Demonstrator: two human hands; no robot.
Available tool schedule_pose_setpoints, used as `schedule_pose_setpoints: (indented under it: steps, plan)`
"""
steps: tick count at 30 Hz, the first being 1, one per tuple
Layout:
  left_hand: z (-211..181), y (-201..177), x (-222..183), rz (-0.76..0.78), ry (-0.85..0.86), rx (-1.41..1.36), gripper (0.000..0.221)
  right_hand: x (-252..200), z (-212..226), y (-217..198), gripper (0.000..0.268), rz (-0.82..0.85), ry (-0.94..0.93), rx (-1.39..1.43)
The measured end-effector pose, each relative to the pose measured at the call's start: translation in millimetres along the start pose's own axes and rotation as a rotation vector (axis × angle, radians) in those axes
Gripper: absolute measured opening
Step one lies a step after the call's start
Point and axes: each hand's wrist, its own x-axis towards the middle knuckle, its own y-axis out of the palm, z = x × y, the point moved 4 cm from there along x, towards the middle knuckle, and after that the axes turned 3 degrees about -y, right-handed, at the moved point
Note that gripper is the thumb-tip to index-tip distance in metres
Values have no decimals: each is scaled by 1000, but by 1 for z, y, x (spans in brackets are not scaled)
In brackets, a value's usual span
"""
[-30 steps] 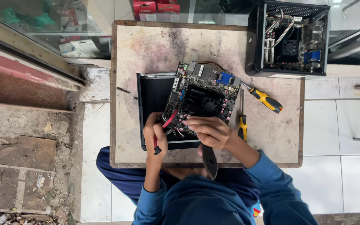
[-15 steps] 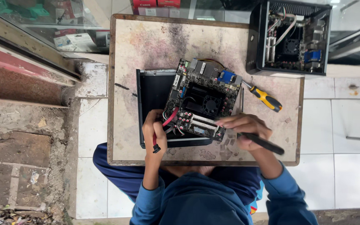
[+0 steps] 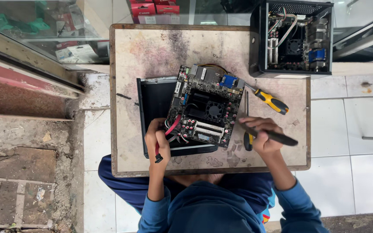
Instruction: The person cleans a computer motherboard by brushing dust off its surface and components. They use a brush to sweep away debris and then place the motherboard into a computer case.
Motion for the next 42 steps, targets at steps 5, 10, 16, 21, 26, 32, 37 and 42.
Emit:
schedule_pose_setpoints:
  steps: [5,10,16,21,26,32,37,42]
  plan:
    - [7,1,-3,-13,-17,20,41,25,14,16,10,-453,368,-119]
    - [11,1,-1,-26,-3,16,40,4,-1,34,5,-734,417,50]
    - [8,3,-1,-13,5,11,49,32,10,30,7,-439,355,-62]
    - [11,3,-2,-28,-5,19,42,49,6,40,5,-704,98,-45]
    - [6,2,-1,-23,2,30,44,28,-11,50,6,-618,87,-24]
    - [8,3,-2,-21,1,15,42,-6,-17,45,8,-500,27,-104]
    - [9,1,-3,-24,3,32,38,21,-14,37,4,-371,80,-152]
    - [6,1,-3,-22,12,30,43,51,-12,36,9,-533,66,39]
